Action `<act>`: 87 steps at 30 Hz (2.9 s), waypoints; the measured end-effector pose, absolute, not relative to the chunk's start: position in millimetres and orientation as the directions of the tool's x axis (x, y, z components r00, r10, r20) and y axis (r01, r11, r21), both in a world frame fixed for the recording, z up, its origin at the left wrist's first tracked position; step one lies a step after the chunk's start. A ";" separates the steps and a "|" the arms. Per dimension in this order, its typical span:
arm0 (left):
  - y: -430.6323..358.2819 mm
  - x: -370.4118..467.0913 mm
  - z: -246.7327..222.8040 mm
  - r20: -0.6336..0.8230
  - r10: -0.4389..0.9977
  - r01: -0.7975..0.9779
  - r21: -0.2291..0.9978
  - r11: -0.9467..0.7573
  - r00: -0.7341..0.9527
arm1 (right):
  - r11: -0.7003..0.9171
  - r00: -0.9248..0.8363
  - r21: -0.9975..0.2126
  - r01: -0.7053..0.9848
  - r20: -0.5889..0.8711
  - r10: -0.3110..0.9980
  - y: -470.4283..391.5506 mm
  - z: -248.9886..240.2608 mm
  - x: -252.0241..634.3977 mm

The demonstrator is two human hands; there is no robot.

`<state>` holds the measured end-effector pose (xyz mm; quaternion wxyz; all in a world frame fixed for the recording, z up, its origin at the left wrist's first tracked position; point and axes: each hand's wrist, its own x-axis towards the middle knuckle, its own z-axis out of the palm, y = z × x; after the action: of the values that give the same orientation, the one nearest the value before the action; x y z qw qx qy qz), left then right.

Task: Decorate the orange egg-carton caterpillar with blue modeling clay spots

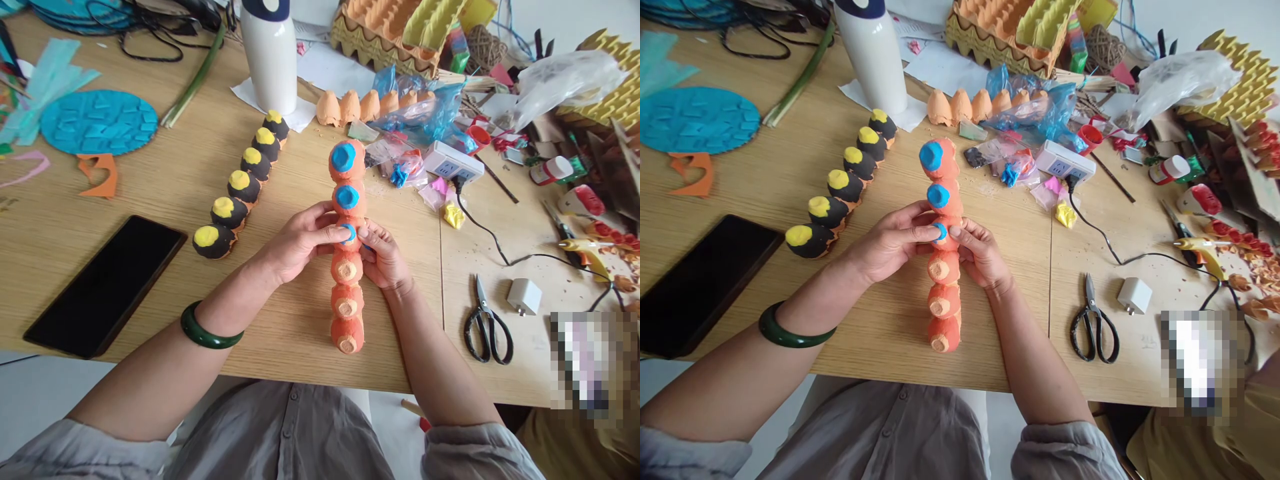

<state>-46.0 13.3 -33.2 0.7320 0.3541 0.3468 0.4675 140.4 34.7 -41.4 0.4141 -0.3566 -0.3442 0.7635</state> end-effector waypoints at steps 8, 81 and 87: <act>11.8 -46.0 -30.9 -0.239 0.918 -0.464 0.805 0.370 0.317 | -0.442 -0.402 -0.819 -0.367 -0.288 0.869 34.1 -41.0 139.5; 12.7 -43.9 -30.0 -0.125 0.955 -0.412 0.882 0.231 0.269 | -0.400 -0.400 -0.795 -0.457 -0.217 0.890 36.5 -47.6 138.4; 14.3 -42.9 -27.4 -0.158 0.950 -0.438 0.859 0.266 0.268 | -0.377 -0.383 -0.827 -0.417 -0.216 0.898 38.2 -49.7 140.9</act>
<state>-42.9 14.3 -27.4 0.7110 0.3587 0.3572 0.4882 140.9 38.2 -49.7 0.4357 -0.3448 -0.3488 0.7547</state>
